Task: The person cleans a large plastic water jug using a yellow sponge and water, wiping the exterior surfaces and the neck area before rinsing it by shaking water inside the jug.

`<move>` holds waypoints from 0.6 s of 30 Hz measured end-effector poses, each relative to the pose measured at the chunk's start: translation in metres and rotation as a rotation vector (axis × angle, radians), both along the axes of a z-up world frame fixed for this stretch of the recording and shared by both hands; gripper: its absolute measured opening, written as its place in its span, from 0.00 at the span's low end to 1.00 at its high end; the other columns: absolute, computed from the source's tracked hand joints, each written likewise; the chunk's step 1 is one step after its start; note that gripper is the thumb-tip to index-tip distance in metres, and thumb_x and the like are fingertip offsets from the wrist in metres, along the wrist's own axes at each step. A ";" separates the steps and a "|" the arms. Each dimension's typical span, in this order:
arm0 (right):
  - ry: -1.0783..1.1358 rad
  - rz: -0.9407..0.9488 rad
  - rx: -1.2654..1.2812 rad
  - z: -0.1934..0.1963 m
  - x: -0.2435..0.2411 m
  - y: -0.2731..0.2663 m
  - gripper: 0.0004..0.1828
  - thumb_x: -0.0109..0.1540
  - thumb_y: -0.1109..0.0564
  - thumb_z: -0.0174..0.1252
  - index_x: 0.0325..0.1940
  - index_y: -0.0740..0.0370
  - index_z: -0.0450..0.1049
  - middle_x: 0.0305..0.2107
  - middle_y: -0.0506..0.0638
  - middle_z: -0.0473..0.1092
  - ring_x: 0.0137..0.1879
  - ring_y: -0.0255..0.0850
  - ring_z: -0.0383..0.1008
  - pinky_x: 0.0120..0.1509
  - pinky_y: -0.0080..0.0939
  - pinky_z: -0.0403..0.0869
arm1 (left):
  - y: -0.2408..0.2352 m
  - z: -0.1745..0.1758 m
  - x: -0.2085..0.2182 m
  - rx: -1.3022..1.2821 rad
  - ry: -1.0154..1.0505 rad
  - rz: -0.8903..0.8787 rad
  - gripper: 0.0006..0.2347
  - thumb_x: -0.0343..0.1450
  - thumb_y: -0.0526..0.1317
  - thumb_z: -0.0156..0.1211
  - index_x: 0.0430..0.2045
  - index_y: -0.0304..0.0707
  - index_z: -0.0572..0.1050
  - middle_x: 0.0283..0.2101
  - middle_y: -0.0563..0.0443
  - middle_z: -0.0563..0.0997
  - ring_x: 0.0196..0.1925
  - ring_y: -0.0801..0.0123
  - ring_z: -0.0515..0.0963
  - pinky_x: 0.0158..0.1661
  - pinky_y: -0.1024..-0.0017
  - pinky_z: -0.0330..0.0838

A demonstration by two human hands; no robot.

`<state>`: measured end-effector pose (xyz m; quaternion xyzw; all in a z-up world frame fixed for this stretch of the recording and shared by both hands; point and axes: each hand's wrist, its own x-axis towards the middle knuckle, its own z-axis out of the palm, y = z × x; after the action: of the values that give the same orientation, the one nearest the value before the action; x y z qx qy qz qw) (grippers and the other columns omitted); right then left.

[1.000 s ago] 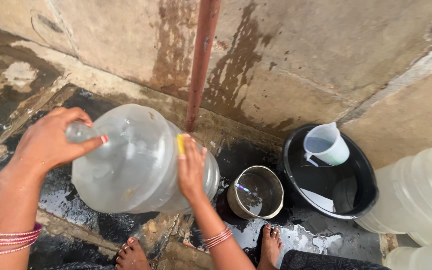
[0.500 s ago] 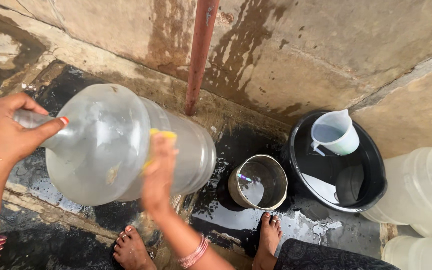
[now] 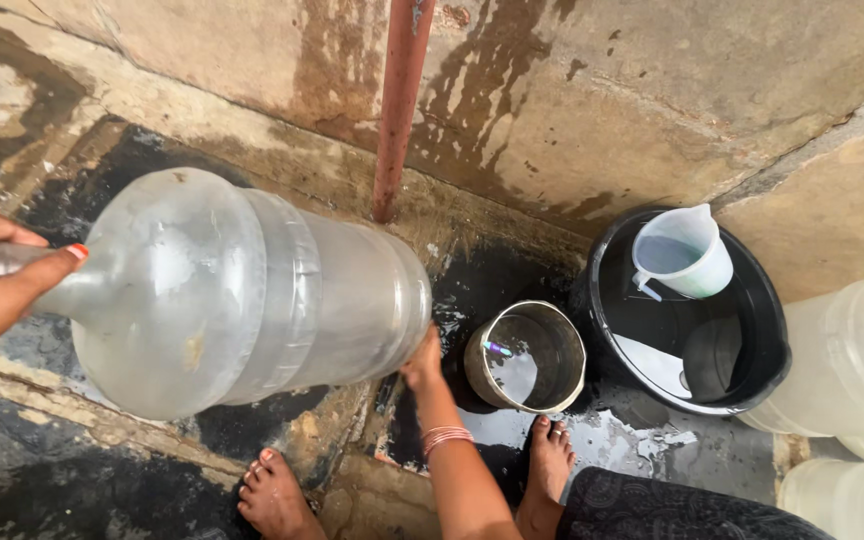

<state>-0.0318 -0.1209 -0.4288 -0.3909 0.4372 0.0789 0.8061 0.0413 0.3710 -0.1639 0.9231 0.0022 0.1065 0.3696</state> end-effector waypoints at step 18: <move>-0.964 0.056 -1.217 0.193 -0.081 0.085 0.26 0.77 0.45 0.32 0.71 0.62 0.62 0.67 0.60 0.61 0.79 0.54 0.56 0.87 0.53 0.48 | -0.160 0.127 -0.044 0.527 -0.108 -0.019 0.25 0.69 0.62 0.69 0.44 0.39 0.77 0.36 0.37 0.82 0.39 0.47 0.83 0.41 0.55 0.77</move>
<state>-0.1128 -0.0359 -0.2353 -0.7668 -0.0052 -0.3336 0.5484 -0.0027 0.2115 -0.0372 0.9803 -0.0541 0.1492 0.1173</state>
